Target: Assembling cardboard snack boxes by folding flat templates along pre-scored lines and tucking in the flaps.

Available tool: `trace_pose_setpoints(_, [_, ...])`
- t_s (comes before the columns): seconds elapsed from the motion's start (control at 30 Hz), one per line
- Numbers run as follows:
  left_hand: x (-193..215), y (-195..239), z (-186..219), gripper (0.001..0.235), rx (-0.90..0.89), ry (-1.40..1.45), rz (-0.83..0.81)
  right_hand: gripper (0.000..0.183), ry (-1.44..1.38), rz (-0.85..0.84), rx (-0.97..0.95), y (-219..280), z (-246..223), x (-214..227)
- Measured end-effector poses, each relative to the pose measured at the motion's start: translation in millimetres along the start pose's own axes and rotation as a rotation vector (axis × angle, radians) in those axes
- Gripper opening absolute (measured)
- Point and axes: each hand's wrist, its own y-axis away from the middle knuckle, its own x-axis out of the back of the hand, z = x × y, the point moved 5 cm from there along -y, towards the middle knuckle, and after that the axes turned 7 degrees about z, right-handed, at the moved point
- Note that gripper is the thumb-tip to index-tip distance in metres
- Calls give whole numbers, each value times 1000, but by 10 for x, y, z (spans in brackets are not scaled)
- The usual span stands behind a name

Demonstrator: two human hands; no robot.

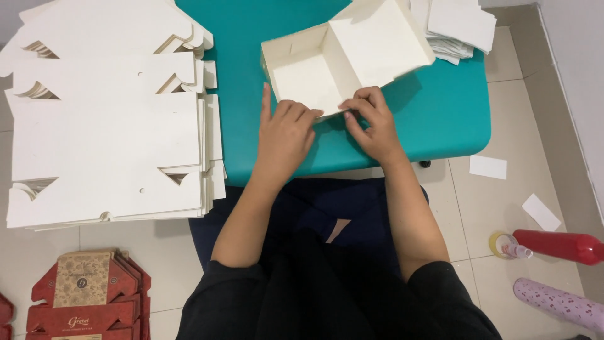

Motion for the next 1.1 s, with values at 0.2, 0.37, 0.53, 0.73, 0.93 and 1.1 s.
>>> trace_pose_setpoints(0.2, [-82, 5, -322, 14, 123, 70, 5, 8, -551, 211, -169, 109, 321, 30])
trace_pose_setpoints(0.37, [-79, -9, -448, 16, 178, 81, -9, 8, -623, 262, -209, 145, 364, 64])
trace_pose_setpoints(0.53, [-89, -37, -370, 17, 186, 118, -6, 6, -433, 233, -126, 46, 93, 53])
trace_pose_setpoints(0.73, [-294, -97, -193, 12, 69, 178, 34, 11, -149, 317, -28, -1, -69, 76])
trace_pose_setpoints(0.93, [-347, -94, -138, 11, 35, 166, 64, 13, 128, 326, 21, -15, -193, 71])
trace_pose_setpoints(1.1, [-314, -100, -116, 13, 5, 161, 138, 15, 157, 242, 20, 28, -175, 25])
